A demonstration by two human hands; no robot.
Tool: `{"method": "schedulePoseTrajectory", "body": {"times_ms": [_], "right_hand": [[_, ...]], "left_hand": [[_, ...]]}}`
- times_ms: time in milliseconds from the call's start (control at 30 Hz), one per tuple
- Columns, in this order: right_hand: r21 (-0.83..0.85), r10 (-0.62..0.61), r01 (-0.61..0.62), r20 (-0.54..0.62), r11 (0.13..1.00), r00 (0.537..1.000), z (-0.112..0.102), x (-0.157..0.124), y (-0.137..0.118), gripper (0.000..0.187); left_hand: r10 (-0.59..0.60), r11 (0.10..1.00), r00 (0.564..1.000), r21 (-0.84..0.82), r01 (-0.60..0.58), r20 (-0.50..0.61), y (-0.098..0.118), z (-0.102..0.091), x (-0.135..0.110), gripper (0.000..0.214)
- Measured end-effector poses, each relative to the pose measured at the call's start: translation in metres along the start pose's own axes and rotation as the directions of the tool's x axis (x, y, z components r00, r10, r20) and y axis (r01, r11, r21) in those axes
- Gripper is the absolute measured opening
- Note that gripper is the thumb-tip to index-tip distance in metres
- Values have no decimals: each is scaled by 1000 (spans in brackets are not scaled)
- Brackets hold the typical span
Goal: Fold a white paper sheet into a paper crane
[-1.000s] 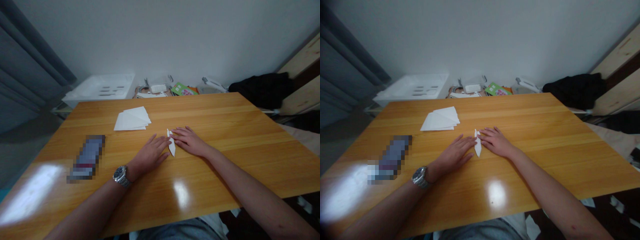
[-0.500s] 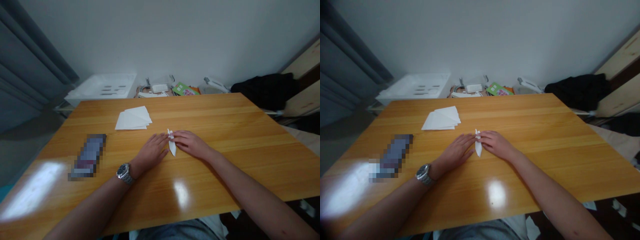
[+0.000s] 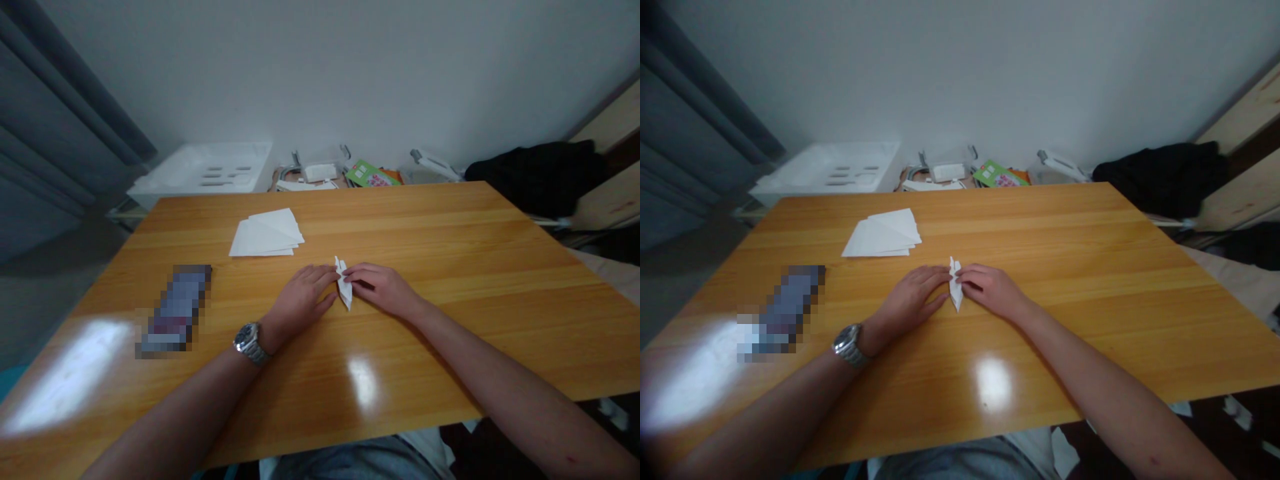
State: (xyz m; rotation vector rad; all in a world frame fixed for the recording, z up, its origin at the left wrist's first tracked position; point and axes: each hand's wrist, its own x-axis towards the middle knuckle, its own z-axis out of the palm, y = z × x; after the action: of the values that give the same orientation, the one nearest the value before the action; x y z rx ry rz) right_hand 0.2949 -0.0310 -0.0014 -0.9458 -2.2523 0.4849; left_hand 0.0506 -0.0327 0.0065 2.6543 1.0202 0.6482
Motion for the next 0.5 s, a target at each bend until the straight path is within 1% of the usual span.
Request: {"method": "schedulePoseTrajectory", "body": {"times_ms": [100,267,400,500], "right_hand": [[29,21,-20,-22,999,1000,0,1,-4,17],[19,0,0,-13,1000,1000,2,1,-4,17],[19,10,-10,-5,1000,1000,2,1,-3,15],[20,14,-13,-3,1000,1000,1,1,-4,15]], "left_hand": [[2,1000,1000,19,-1,-21,2,0,3,32],[-11,999,1000,34,11,-10,3,1,5,29],[-3,999,1000,34,3,-13,3,1,4,31],[-9,999,1000,32,9,-11,3,1,5,27]]}}
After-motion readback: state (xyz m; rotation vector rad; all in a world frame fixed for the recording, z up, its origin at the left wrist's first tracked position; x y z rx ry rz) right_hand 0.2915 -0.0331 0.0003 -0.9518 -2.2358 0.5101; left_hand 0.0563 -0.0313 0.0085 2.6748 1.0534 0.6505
